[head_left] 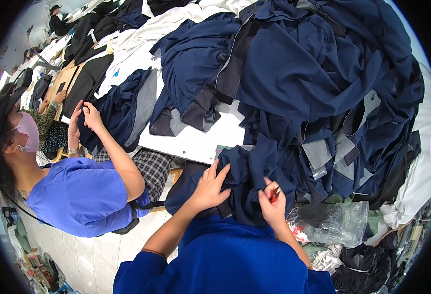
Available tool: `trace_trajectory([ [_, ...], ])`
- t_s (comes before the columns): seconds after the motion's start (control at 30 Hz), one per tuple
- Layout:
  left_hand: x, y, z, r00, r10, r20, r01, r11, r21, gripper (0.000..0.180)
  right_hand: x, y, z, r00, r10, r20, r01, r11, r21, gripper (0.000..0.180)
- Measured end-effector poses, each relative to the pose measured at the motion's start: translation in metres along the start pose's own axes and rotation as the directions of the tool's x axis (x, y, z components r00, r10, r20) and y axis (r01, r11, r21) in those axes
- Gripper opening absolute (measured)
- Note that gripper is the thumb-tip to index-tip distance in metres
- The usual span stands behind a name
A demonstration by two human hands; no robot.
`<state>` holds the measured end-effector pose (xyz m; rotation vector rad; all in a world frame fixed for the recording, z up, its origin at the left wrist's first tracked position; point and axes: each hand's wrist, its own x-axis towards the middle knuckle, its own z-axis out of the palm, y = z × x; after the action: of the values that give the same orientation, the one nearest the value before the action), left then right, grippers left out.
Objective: The recorder uses thread snips to trim excess threads and inspect fabric pieces on a garment factory work table.
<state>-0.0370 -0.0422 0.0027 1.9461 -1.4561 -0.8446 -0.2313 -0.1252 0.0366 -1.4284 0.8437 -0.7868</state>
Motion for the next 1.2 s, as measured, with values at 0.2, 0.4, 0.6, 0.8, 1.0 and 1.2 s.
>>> trace_trajectory([
  [0.2, 0.022, 0.023, 0.008, 0.976, -0.110, -0.190, -0.008, 0.847, -0.531, 0.053, -0.006, -0.010, 0.012, 0.882, -0.113, 0.458, 0.283, 0.903, -0.322, 0.017],
  [0.4, 0.033, 0.007, 0.011, 0.972, -0.150, -0.183, 0.060, 0.905, -0.422, 0.027, -0.011, -0.002, 0.017, 0.807, -0.160, 0.568, 0.433, 0.815, -0.385, 0.016],
  [0.6, 0.031, -0.006, 0.010, 0.969, -0.207, -0.136, 0.084, 0.792, -0.604, 0.020, -0.013, -0.007, 0.013, 0.903, -0.037, 0.428, 0.221, 0.894, -0.389, 0.018],
  [0.8, 0.024, -0.012, 0.004, 0.945, -0.126, -0.301, 0.034, 0.956, -0.291, 0.025, -0.011, 0.016, 0.000, 0.986, -0.089, 0.139, 0.119, 0.967, -0.223, 0.016],
  [1.0, -0.026, -0.046, 0.022, 0.975, -0.140, 0.173, 0.102, 0.972, 0.210, 0.025, 0.000, 0.044, -0.027, 0.998, 0.002, 0.063, 0.034, 0.822, -0.568, 0.030],
  [1.2, -0.017, -0.005, 0.004, 0.895, -0.055, 0.442, 0.446, 0.099, -0.890, 0.033, -0.001, 0.032, 0.004, 0.847, 0.184, 0.499, -0.114, 0.979, -0.169, 0.110],
])
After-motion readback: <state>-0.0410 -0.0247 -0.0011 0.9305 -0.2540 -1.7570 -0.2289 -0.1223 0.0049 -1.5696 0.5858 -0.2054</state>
